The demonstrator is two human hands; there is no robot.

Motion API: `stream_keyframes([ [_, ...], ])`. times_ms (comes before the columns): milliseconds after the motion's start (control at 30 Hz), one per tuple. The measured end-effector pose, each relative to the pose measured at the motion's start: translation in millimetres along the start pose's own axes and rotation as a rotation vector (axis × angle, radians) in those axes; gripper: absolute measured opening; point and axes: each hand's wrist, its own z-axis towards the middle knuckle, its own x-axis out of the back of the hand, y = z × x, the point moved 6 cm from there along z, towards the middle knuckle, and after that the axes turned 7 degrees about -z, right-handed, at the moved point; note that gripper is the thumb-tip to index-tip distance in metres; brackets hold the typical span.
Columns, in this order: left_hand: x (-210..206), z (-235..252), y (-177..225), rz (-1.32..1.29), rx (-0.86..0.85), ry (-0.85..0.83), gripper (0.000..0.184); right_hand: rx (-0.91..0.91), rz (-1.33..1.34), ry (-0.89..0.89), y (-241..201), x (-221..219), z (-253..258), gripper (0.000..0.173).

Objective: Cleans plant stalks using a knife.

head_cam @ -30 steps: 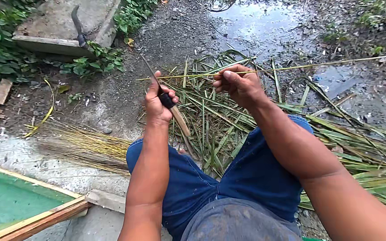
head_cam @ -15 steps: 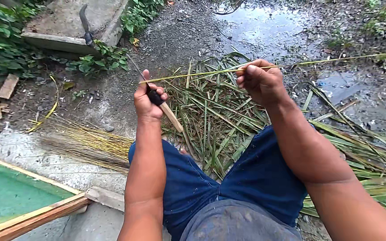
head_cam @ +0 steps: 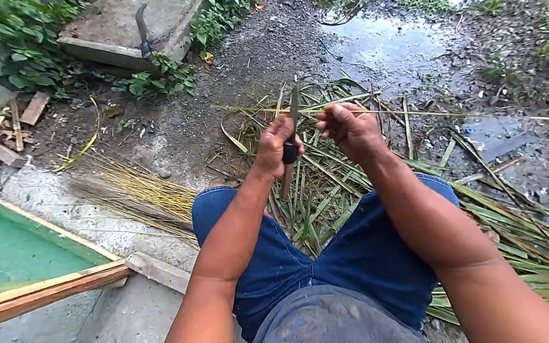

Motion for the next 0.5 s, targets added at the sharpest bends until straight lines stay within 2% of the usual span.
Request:
stream_keyframes([
  [67,1.3,1.7,-2.0,-0.067,0.014,-0.003,0.032,-0.029,0.013,-0.030,3.2,-5.7,-2.7,0.025],
  [167,26.8,9.0,16.2,-0.124,-0.043,0.053,0.035,-0.021,0.008,-0.018,-5.6,4.1,-2.8,0.027],
  [267,65.1,16.2,42.4,-0.181,-0.147,0.196,0.037,0.009,-0.010,0.037,-18.4,23.9,-1.8,0.029],
  [400,104.5,16.6,53.1,-0.269,-0.192,0.468,0.033,0.085,-0.061,0.144,-42.3,62.0,-1.1,0.032],
  [467,115.1,15.8,51.1,-0.122,-0.159,0.557,0.031,0.189,-0.129,0.216,-61.4,85.2,-0.5,0.030],
  [500,115.6,16.5,46.7,0.078,-0.109,0.558,0.030,0.234,-0.168,0.255,-69.0,92.9,-0.1,0.028],
])
